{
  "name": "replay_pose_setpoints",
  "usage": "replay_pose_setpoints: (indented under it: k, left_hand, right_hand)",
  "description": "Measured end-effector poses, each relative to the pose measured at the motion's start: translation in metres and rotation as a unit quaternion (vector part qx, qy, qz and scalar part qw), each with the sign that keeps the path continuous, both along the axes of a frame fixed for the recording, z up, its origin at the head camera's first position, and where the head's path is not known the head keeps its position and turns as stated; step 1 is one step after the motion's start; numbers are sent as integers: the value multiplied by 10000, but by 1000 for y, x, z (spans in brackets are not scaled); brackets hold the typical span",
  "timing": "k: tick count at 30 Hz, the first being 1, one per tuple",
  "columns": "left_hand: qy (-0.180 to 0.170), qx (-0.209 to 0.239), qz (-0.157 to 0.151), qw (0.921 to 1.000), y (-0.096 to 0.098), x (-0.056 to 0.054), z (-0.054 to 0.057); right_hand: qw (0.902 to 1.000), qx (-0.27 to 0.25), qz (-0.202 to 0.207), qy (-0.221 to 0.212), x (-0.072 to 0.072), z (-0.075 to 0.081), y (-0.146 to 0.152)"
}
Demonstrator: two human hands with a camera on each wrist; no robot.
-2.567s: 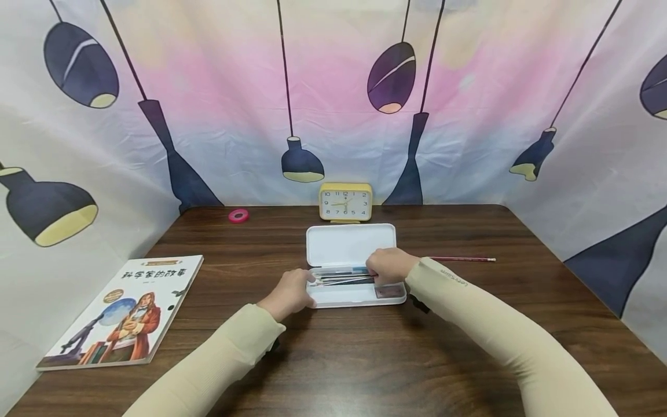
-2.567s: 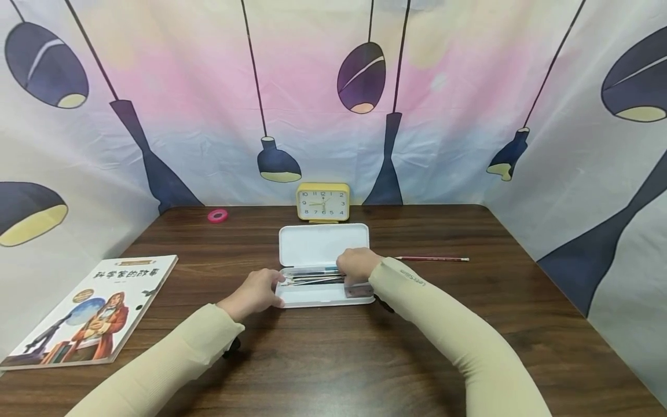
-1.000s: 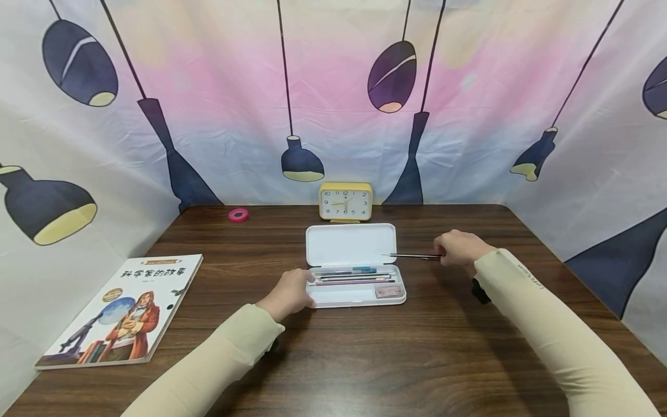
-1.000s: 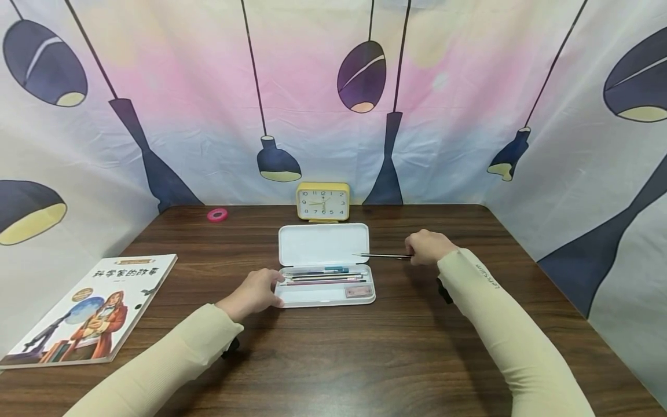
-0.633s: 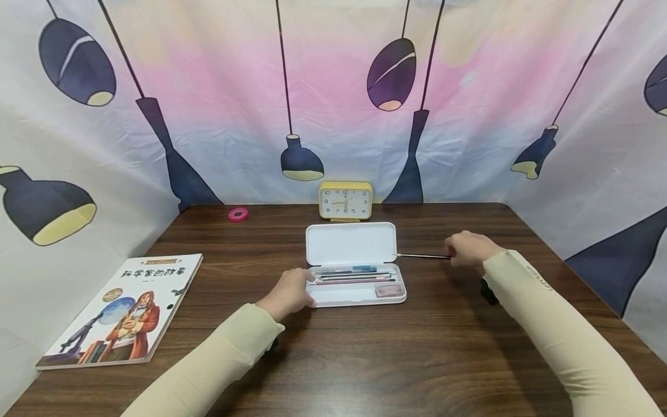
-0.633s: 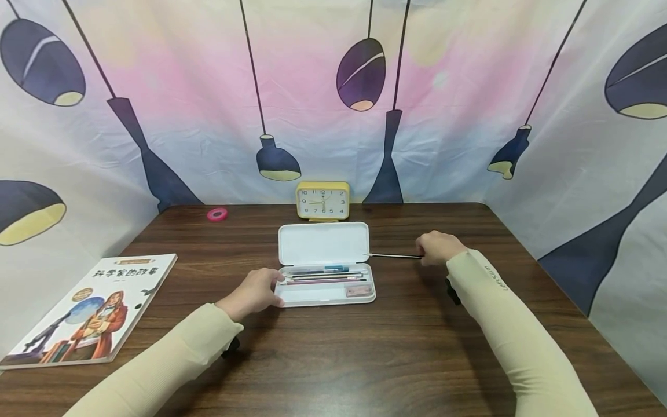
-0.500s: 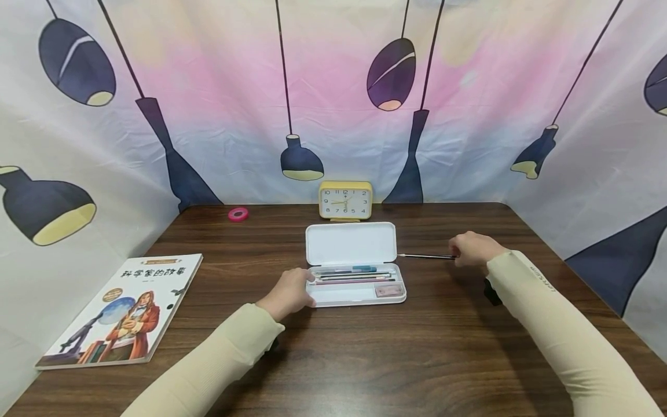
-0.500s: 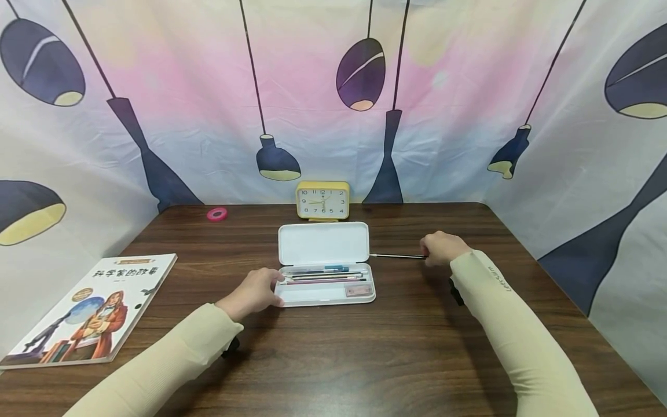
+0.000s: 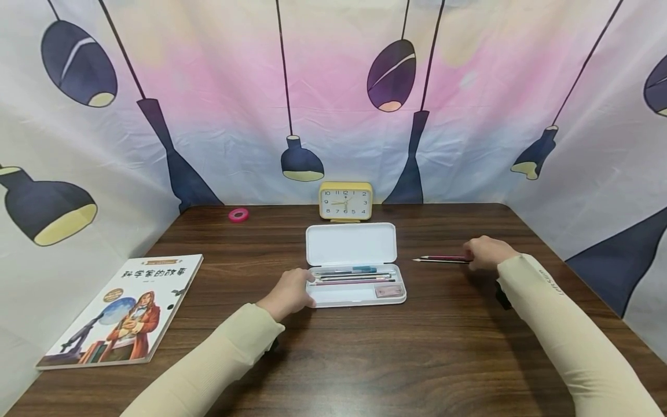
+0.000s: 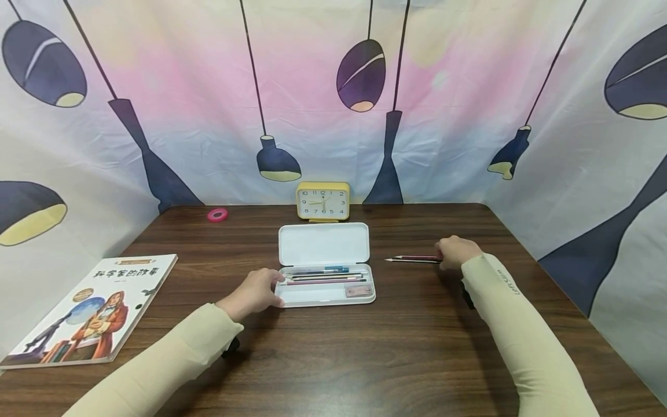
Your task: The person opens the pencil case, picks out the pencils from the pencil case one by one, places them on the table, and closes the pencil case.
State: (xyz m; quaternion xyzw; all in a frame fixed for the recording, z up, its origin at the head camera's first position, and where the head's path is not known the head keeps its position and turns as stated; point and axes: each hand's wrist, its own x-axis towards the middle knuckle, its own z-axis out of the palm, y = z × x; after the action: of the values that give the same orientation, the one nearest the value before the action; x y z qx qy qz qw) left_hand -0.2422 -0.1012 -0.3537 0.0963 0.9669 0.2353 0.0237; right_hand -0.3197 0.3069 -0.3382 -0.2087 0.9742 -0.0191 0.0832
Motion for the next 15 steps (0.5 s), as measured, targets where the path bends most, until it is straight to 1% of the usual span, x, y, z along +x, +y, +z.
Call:
replay_pose_setpoints:
  k: [7, 15]
  left_hand:
    - [72, -27, -13, 10000, 0, 0, -1]
    - [45, -29, -30, 10000, -1, 0, -1]
  right_hand:
    - [9999, 87, -118, 42, 0, -3, 7]
    - [9996, 135, -255, -51, 0, -5, 14]
